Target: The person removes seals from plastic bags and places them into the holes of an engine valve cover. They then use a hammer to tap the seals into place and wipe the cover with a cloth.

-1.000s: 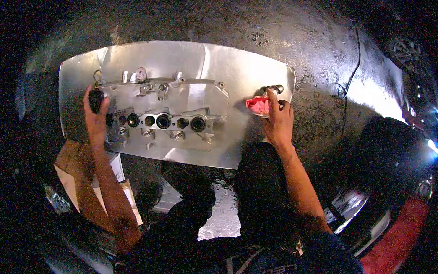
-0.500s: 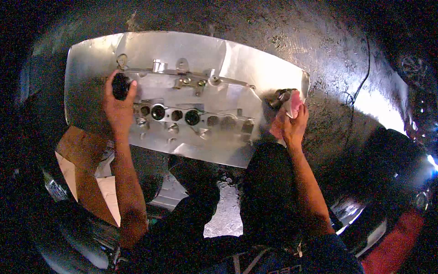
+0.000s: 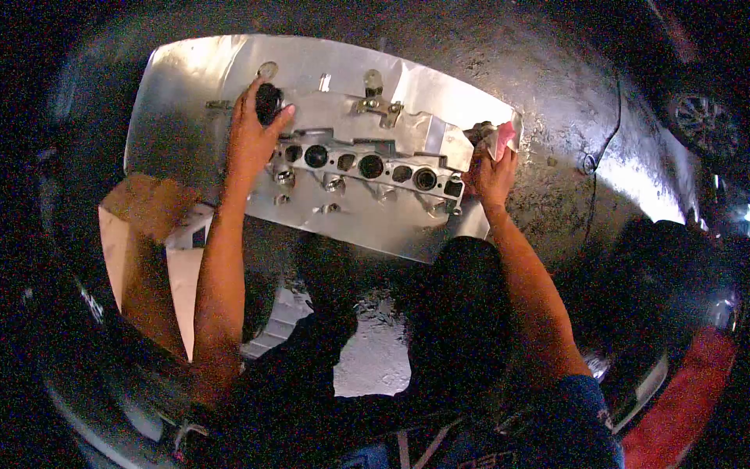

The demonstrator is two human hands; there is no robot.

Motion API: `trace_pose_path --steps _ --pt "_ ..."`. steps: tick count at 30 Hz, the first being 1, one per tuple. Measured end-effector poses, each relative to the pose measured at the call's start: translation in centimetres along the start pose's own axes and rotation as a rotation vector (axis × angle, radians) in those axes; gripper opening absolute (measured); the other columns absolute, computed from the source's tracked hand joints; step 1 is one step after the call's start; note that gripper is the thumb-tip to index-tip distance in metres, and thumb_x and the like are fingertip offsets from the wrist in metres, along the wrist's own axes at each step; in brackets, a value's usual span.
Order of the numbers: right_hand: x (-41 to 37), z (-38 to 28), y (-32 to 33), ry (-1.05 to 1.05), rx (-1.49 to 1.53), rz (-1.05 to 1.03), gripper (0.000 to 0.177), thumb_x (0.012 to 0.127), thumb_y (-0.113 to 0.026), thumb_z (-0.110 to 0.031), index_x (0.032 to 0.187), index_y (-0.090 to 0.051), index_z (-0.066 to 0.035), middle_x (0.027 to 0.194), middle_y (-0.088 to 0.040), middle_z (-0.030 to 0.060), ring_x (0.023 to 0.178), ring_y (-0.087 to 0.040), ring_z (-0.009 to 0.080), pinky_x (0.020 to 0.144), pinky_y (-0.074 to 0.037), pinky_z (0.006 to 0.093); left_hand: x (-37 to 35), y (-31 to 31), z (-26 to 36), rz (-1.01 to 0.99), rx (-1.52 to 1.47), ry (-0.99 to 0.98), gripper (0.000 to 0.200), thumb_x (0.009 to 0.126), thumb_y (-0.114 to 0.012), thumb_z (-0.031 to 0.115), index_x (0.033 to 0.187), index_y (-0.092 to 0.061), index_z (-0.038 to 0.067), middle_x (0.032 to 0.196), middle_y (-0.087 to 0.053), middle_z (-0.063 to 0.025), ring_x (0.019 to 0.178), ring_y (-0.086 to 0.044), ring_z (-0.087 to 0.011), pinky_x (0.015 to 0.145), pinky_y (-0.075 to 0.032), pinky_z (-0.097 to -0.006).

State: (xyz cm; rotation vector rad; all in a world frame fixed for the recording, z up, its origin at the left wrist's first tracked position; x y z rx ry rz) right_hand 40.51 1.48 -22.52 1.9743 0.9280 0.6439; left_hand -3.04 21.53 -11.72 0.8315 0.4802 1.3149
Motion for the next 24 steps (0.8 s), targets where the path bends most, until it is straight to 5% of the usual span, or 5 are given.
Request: trace_pose_path --steps 8,15,17,19,24 --pt "0.9 2.7 0.4 -0.105 0.585 -0.058 0.052 0.104 -0.058 -0.043 0.130 -0.056 0.002 0.122 -0.063 0.0221 0.109 -0.063 0.0356 0.094 -0.052 0.0445 -7.7 2.2 3.7 0.370 -0.087 -0.012 0.057 0.097 -0.073 0.026 0.146 -0.050 0.007 0.146 -0.050 -0.0193 0.134 -0.050 -0.0351 0.109 -0.045 -0.0466" --pt "-3.2 -13.6 12.9 -0.223 0.747 -0.648 0.054 0.102 -0.067 -0.033 0.141 -0.050 0.000 0.118 -0.069 0.0150 0.098 -0.072 0.0243 0.083 -0.062 0.0377 -14.3 1.4 12.2 -0.337 -0.922 0.124 0.058 0.102 -0.068 0.032 0.149 -0.048 0.007 0.142 -0.052 -0.0094 0.122 -0.059 -0.0201 0.097 -0.053 -0.0398" --pt "-6.9 -19.4 14.9 0.261 0.534 -0.916 0.061 0.098 -0.071 -0.032 0.146 -0.048 -0.002 0.129 -0.061 0.0173 0.111 -0.066 0.0299 0.096 -0.053 0.0401 -16.5 -0.9 13.7 -0.465 -1.356 0.167 0.053 0.104 -0.064 0.036 0.146 -0.050 0.007 0.139 -0.054 -0.0086 0.120 -0.059 -0.0194 0.097 -0.051 -0.0387" --pt "-9.8 -22.9 16.3 0.770 0.448 -0.965 0.069 0.095 -0.076 -0.031 0.151 -0.046 -0.005 0.139 -0.054 0.0197 0.124 -0.060 0.0355 0.110 -0.044 0.0426 -18.4 -2.9 13.3 -0.496 -1.264 0.261 0.048 0.105 -0.059 0.040 0.137 -0.057 0.005 0.131 -0.060 -0.0087 0.118 -0.059 -0.0194 0.097 -0.049 -0.0375" --pt "-4.6 -14.3 12.0 0.170 0.369 -0.622 0.039 0.103 -0.061 -0.034 0.126 -0.067 -0.002 0.114 -0.071 0.0191 0.109 -0.067 0.0344 0.097 -0.052 0.0419 -16.1 3.6 10.3 -0.210 -0.312 0.434 0.046 0.105 -0.056 0.044 0.114 -0.068 0.001 0.109 -0.070 -0.0161 0.105 -0.065 -0.0279 0.091 -0.049 -0.0433"
Point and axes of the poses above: each hand's wrist, its own x-axis towards the middle knuckle, its own y-axis out of the back of the hand, z = x × y, the point moved 2 cm from there along x, towards the middle knuckle
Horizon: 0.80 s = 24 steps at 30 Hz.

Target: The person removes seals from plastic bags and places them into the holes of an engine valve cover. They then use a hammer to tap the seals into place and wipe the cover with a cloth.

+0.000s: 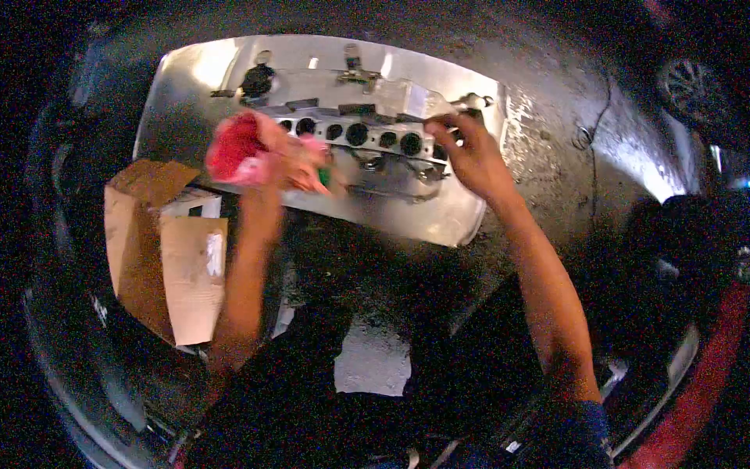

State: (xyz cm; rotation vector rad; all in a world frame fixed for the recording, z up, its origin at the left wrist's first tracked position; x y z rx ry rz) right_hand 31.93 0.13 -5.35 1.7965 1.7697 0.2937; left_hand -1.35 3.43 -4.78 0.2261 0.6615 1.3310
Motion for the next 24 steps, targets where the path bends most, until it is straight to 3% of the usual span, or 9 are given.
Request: trace_pose_path --steps 1,4,9,11,13,14,18,21,24 --pt "0.9 2.9 0.8 0.000 -0.243 0.236 0.039 0.103 -0.060 -0.033 0.125 -0.067 -0.002 0.116 -0.070 0.0228 0.111 -0.067 0.0388 0.095 -0.053 0.0452 1.8 2.1 0.6 0.112 -0.013 -0.097 0.042 0.105 -0.058 0.041 0.111 -0.068 0.001 0.102 -0.070 -0.0141 0.096 -0.065 -0.0254 0.086 -0.050 -0.0415" --pt "1.0 10.4 1.4 -0.205 -0.615 0.195 0.052 0.096 -0.070 -0.035 0.136 -0.058 -0.003 0.126 -0.062 0.0260 0.115 -0.063 0.0447 0.095 -0.052 0.0523 9.3 6.7 1.7 0.238 -0.098 -0.363 0.033 0.103 -0.065 0.034 0.104 -0.067 0.000 0.081 -0.070 -0.0081 0.069 -0.067 -0.0180 0.068 -0.054 -0.0362" --pt "2.2 16.3 0.0 -0.170 -0.597 0.306 0.070 0.092 -0.073 -0.040 0.140 -0.040 -0.001 0.119 -0.058 0.0337 0.104 -0.065 0.0533 0.087 -0.055 0.0577 14.2 8.5 1.9 0.366 0.102 -0.327 0.042 0.102 -0.065 0.041 0.111 -0.069 0.000 0.089 -0.070 -0.0093 0.073 -0.064 -0.0204 0.072 -0.051 -0.0354" --pt "4.0 18.4 0.7 -0.236 -0.517 0.246 0.059 0.091 -0.072 -0.039 0.129 -0.052 0.001 0.112 -0.064 0.0319 0.104 -0.066 0.0520 0.087 -0.055 0.0577 14.3 7.5 1.1 0.412 -0.016 -0.410 0.044 0.103 -0.064 0.042 0.113 -0.069 -0.001 0.095 -0.071 -0.0094 0.075 -0.062 -0.0213 0.076 -0.050 -0.0346" --pt "5.2 18.0 2.2 -0.307 -0.459 0.102 0.053 0.091 -0.072 -0.040 0.121 -0.059 0.003 0.105 -0.068 0.0306 0.103 -0.067 0.0505 0.087 -0.055 0.0576 13.7 6.6 0.4 0.325 -0.278 -0.175 0.040 0.101 -0.066 0.038 0.116 -0.071 0.002 0.104 -0.070 -0.0075 0.089 -0.066 -0.0196 0.085 -0.050 -0.0332" --pt "5.5 17.2 3.0 -0.444 -0.337 0.129 0.045 0.092 -0.069 -0.040 0.106 -0.066 0.003 0.091 -0.071 0.0226 0.088 -0.072 0.0372 0.073 -0.057 0.0494 13.5 6.1 0.0 0.277 -0.427 -0.111 0.038 0.101 -0.067 0.036 0.118 -0.070 0.002 0.106 -0.070 -0.0071 0.093 -0.066 -0.0191 0.086 -0.050 -0.0334" --pt "5.0 15.0 6.1 -0.532 0.281 0.118 0.038 0.094 -0.067 -0.036 0.103 -0.065 0.002 0.082 -0.065 0.0096 0.057 -0.056 0.0136 0.049 -0.045 0.0289 12.9 6.3 -2.7 0.170 -0.782 -0.020 0.037 0.102 -0.063 0.031 0.125 -0.068 0.003 0.108 -0.071 -0.0075 0.094 -0.069 -0.0181 0.089 -0.052 -0.0331" --pt "1.5 11.0 6.4 -0.465 0.434 0.340 0.027 0.094 -0.065 -0.029 0.096 -0.063 -0.002 0.077 -0.060 0.0035 0.057 -0.053 0.0113 0.050 -0.041 0.0264 11.4 5.9 -1.9 0.076 -0.955 0.066 0.031 0.105 -0.056 0.035 0.112 -0.068 0.008 0.100 -0.072 -0.0069 0.085 -0.070 -0.0184 0.082 -0.054 -0.0335" --pt "-2.6 8.1 6.9 -0.421 0.517 0.222 0.043 0.095 -0.070 -0.041 0.105 -0.063 0.000 0.080 -0.063 0.0043 0.055 -0.056 0.0132 0.048 -0.043 0.0295 8.2 5.6 -0.7 -0.140 -0.932 -0.007 0.037 0.108 -0.050 0.043 0.100 -0.067 0.011 0.089 -0.072 -0.0044 0.075 -0.070 -0.0176 0.073 -0.056 -0.0364"
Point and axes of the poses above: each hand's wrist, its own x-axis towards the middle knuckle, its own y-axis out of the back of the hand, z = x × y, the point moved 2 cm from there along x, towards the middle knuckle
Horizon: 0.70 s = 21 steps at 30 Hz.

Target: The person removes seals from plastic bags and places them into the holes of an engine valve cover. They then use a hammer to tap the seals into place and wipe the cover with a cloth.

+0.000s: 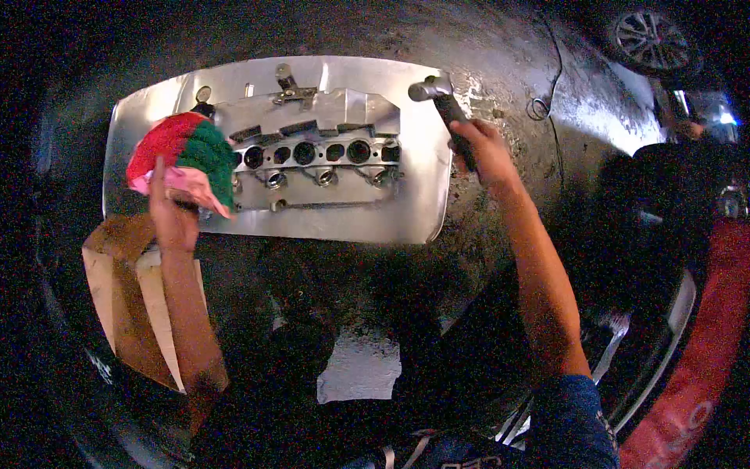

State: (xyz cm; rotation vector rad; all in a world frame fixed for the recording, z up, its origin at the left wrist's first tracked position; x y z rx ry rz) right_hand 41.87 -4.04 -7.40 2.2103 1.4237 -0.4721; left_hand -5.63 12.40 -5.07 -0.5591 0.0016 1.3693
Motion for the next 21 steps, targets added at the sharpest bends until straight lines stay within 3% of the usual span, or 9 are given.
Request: trace_pose_path --steps 2,4,7,8,11,13,14,17,21 --pt "-4.6 -1.9 -2.8 -0.037 -0.026 0.034 0.044 0.098 -0.069 -0.045 0.108 -0.063 -0.003 0.079 -0.062 0.0021 0.056 -0.055 0.0114 0.049 -0.042 0.0284 -0.5 0.7 -2.0 -0.347 -0.040 0.095 0.042 0.108 -0.050 0.047 0.111 -0.063 0.007 0.100 -0.071 -0.0075 0.092 -0.069 -0.0172 0.086 -0.051 -0.0328" --pt "-8.3 -2.3 -6.5 -0.066 -0.009 -0.091 0.042 0.101 -0.066 -0.048 0.113 -0.063 -0.008 0.080 -0.059 -0.0029 0.062 -0.052 0.0061 0.051 -0.040 0.0251 -2.4 -2.5 -5.9 -0.172 -0.043 0.189 0.050 0.109 -0.046 0.050 0.122 -0.061 0.004 0.111 -0.069 -0.0086 0.103 -0.065 -0.0163 0.097 -0.047 -0.0342" --pt "-13.9 -2.5 -13.9 0.204 -0.326 -0.282 0.054 0.104 -0.059 -0.038 0.139 -0.048 0.002 0.123 -0.062 0.0299 0.115 -0.061 0.0475 0.100 -0.048 0.0550 -6.3 -8.6 -8.0 0.042 -0.222 0.111 0.060 0.108 -0.044 0.055 0.138 -0.055 0.005 0.129 -0.065 -0.0112 0.117 -0.063 -0.0223 0.109 -0.044 -0.0403" --pt "-15.7 -3.0 -15.5 0.333 -0.365 -0.293 0.058 0.102 -0.064 -0.035 0.142 -0.045 0.002 0.129 -0.061 0.0320 0.119 -0.062 0.0461 0.098 -0.050 0.0531 -7.7 -10.4 -8.3 0.140 -0.296 0.045 0.063 0.108 -0.044 0.056 0.144 -0.053 0.005 0.135 -0.064 -0.0122 0.121 -0.062 -0.0254 0.112 -0.044 -0.0430" --pt "-15.9 -1.1 -17.2 0.538 -0.284 -0.197 0.061 0.095 -0.076 -0.028 0.141 -0.046 0.000 0.116 -0.065 0.0244 0.102 -0.069 0.0342 0.085 -0.055 0.0415 -7.1 -11.2 -5.8 -0.061 -0.368 0.173 0.056 0.108 -0.050 0.047 0.147 -0.048 0.007 0.144 -0.058 -0.0104 0.128 -0.059 -0.0282 0.114 -0.042 -0.0457" --pt "-15.6 -0.8 -17.1 0.302 -0.071 -0.370 0.057 0.095 -0.077 -0.029 0.137 -0.049 -0.001 0.106 -0.066 0.0182 0.090 -0.069 0.0287 0.077 -0.056 0.0387 -7.1 -9.6 -6.1 -0.191 -0.394 0.361 0.055 0.108 -0.050 0.046 0.147 -0.049 0.006 0.144 -0.058 -0.0107 0.130 -0.058 -0.0280 0.114 -0.042 -0.0456" --pt "-15.7 -0.6 -16.9 0.175 0.035 -0.454 0.056 0.095 -0.077 -0.029 0.135 -0.050 -0.001 0.101 -0.066 0.0151 0.084 -0.069 0.0259 0.073 -0.056 0.0372 -7.3 -9.1 -7.5 0.046 -0.224 0.341 0.053 0.110 -0.047 0.048 0.140 -0.055 0.005 0.132 -0.063 -0.0085 0.118 -0.062 -0.0214 0.106 -0.047 -0.0404" --pt "-15.4 -2.4 -15.4 -0.382 0.069 -0.683 0.054 0.096 -0.077 -0.031 0.132 -0.051 0.000 0.090 -0.063 0.0075 0.068 -0.063 0.0160 0.061 -0.052 0.0313 -6.8 -8.8 -5.8 -0.101 0.712 0.022 0.047 0.108 -0.054 0.042 0.125 -0.065 0.000 0.113 -0.069 -0.0135 0.098 -0.065 -0.0220 0.090 -0.051 -0.0414" --pt "-14.7 2.8 -13.5 0.082 -0.254 -0.333 0.049 0.096 -0.076 -0.034 0.124 -0.056 0.001 0.084 -0.061 0.0062 0.060 -0.055 0.0119 0.054 -0.046 0.0307 -0.6 -7.2 1.5 0.267 0.980 -0.383 0.035 0.107 -0.055 0.024 0.127 -0.064 -0.004 0.113 -0.072 -0.0233 0.101 -0.070 -0.0336 0.089 -0.053 -0.0442"
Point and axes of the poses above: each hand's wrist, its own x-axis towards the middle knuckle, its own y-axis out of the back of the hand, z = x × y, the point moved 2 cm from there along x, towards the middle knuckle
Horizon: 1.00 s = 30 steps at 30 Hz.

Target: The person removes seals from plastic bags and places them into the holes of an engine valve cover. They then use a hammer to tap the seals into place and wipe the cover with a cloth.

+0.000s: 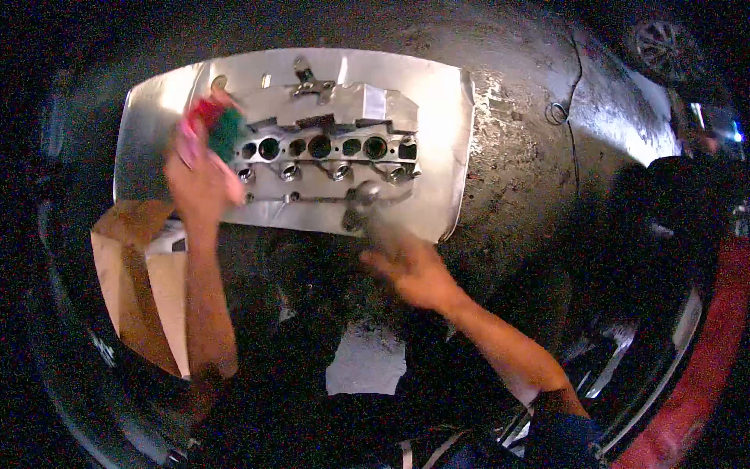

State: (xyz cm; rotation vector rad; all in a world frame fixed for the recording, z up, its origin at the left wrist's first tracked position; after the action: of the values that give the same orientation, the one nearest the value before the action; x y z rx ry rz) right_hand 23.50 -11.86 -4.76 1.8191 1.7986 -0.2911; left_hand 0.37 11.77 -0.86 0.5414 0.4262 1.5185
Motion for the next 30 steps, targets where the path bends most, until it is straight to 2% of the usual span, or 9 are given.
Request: trace_pose_path --steps 2,4,5,7,17,20,23,29,30 --pt "0.5 1.5 1.3 -0.042 -0.234 0.142 0.045 0.095 -0.076 -0.031 0.120 -0.057 0.002 0.080 -0.061 0.0046 0.060 -0.054 0.0114 0.054 -0.045 0.0312 6.3 0.6 -2.5 0.282 0.198 -0.573 0.040 0.100 -0.054 0.005 0.139 -0.060 0.005 0.133 -0.067 -0.0156 0.119 -0.065 -0.0324 0.107 -0.048 -0.0411" --pt "1.6 0.1 2.5 -0.198 -0.272 0.241 0.052 0.093 -0.075 -0.042 0.118 -0.060 0.001 0.085 -0.070 0.0169 0.077 -0.069 0.0263 0.069 -0.054 0.0428 12.2 -2.0 -9.1 0.094 0.535 -0.805 0.047 0.095 -0.059 0.013 0.141 -0.058 0.007 0.138 -0.061 -0.0156 0.129 -0.056 -0.0371 0.111 -0.044 -0.0443" --pt "2.5 0.5 2.8 -0.169 -0.209 0.283 0.049 0.094 -0.074 -0.041 0.117 -0.060 0.001 0.080 -0.067 0.0135 0.071 -0.066 0.0229 0.065 -0.052 0.0402 14.9 -3.3 -12.3 0.006 0.668 -0.938 0.051 0.092 -0.061 0.018 0.142 -0.056 0.008 0.140 -0.059 -0.0156 0.134 -0.051 -0.0394 0.113 -0.042 -0.0460" --pt "3.7 -1.0 2.8 -0.151 -0.092 0.344 0.042 0.097 -0.072 -0.037 0.114 -0.060 -0.001 0.072 -0.063 0.0073 0.063 -0.062 0.0181 0.059 -0.050 0.0373 14.3 -5.6 -15.5 -0.077 0.448 -0.330 0.048 0.100 -0.059 0.035 0.140 -0.059 0.009 0.142 -0.059 -0.0149 0.129 -0.058 -0.0339 0.105 -0.048 -0.0477" --pt "8.5 -0.3 1.5 0.007 -0.435 0.420 0.041 0.095 -0.073 -0.037 0.112 -0.057 -0.003 0.079 -0.069 0.0231 0.074 -0.069 0.0438 0.066 -0.051 0.0500 11.8 -4.7 -11.3 0.063 0.330 -0.395 0.040 0.103 -0.058 0.040 0.119 -0.067 0.004 0.114 -0.066 -0.0230 0.108 -0.063 -0.0427 0.090 -0.051 -0.0472" --pt "10.0 1.6 2.1 0.122 -0.472 0.411 0.039 0.096 -0.074 -0.034 0.110 -0.060 -0.001 0.065 -0.062 0.0068 0.055 -0.062 0.0150 0.052 -0.049 0.0338 11.9 -4.8 -11.7 0.075 0.314 -0.462 0.038 0.104 -0.056 0.038 0.111 -0.067 0.003 0.111 -0.066 -0.0218 0.104 -0.064 -0.0429 0.087 -0.051 -0.0478" --pt "8.9 -0.4 2.0 -0.016 -0.383 0.406 0.042 0.096 -0.072 -0.038 0.115 -0.058 -0.003 0.078 -0.069 0.0220 0.071 -0.071 0.0387 0.065 -0.052 0.0485 11.8 -5.1 -12.0 0.136 0.359 -0.438 0.037 0.104 -0.055 0.038 0.109 -0.067 0.003 0.108 -0.066 -0.0211 0.100 -0.064 -0.0428 0.086 -0.051 -0.0478" --pt "9.4 0.5 1.1 0.068 -0.432 0.432 0.041 0.096 -0.072 -0.036 0.115 -0.058 -0.002 0.078 -0.070 0.0214 0.070 -0.071 0.0377 0.066 -0.053 0.0486 12.3 -5.0 -11.8 0.043 0.329 -0.336 0.039 0.104 -0.054 0.039 0.113 -0.067 0.003 0.109 -0.066 -0.0203 0.099 -0.063 -0.0421 0.087 -0.051 -0.0480" --pt "9.7 1.0 1.2 0.047 -0.446 0.398 0.041 0.096 -0.072 -0.036 0.116 -0.058 -0.002 0.078 -0.070 0.0214 0.070 -0.071 0.0380 0.066 -0.053 0.0487 12.8 -5.3 -12.5 0.078 0.393 -0.487 0.039 0.104 -0.054 0.039 0.114 -0.067 0.004 0.110 -0.066 -0.0204 0.099 -0.063 -0.0422 0.088 -0.051 -0.0481"
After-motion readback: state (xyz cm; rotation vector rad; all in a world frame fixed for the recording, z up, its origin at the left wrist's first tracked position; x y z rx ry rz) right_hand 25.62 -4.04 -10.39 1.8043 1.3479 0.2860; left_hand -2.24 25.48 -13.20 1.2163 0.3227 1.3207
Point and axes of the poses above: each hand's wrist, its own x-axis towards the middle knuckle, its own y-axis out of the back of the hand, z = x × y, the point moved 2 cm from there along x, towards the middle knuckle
